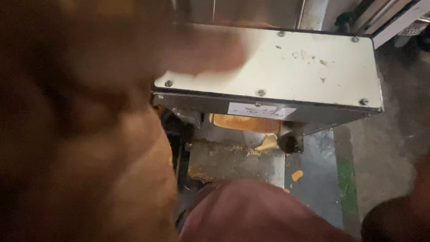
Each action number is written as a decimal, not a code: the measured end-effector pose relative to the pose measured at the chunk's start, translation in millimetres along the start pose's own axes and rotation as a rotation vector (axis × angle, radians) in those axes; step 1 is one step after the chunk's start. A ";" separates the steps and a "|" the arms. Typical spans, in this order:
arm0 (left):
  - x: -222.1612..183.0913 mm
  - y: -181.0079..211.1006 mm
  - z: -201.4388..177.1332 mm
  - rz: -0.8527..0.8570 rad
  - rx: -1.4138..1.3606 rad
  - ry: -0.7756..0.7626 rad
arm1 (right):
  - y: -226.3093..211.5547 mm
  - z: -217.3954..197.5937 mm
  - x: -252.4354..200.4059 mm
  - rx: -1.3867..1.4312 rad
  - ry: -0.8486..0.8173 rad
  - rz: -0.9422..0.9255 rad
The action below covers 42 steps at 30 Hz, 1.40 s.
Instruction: The person takes loaves of bread from a rack and feeds them one by one into an electric bread slicer, then stacks the sliced loaves on a table.
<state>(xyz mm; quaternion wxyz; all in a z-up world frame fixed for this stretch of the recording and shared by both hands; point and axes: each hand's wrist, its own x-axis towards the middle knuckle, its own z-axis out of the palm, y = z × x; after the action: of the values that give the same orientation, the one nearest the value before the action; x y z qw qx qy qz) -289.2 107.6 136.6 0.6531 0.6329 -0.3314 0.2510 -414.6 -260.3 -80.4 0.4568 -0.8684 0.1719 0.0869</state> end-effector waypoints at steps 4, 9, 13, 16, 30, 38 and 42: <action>-82.3 8.1 -6.0 0.010 -0.026 0.047 | 9.0 -1.1 -8.3 -0.006 -0.033 0.053; -211.9 -74.5 34.3 -0.091 0.042 0.074 | 37.0 43.6 9.7 0.046 -0.101 0.078; -286.0 -143.3 55.8 -0.388 0.718 0.002 | 83.9 105.4 49.1 0.139 -0.149 0.027; -309.5 -177.6 56.1 -0.667 0.852 -0.086 | 113.3 121.0 64.7 0.240 -0.109 -0.158; -308.9 -323.9 25.2 -1.120 0.038 -0.023 | 137.1 164.4 144.4 0.513 -0.004 -0.189; -312.2 -343.2 21.9 -1.389 0.070 -0.096 | 110.7 166.9 139.6 0.251 -0.003 -0.011; -312.5 -341.1 21.1 -1.398 0.097 -0.143 | 112.2 166.3 142.3 0.218 0.028 -0.006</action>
<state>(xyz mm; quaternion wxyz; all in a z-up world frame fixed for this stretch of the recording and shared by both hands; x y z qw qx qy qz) -241.2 90.5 -323.7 0.6090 0.7409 0.1223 -0.2553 -324.2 -213.3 -304.3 0.5462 -0.8153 0.1843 0.0543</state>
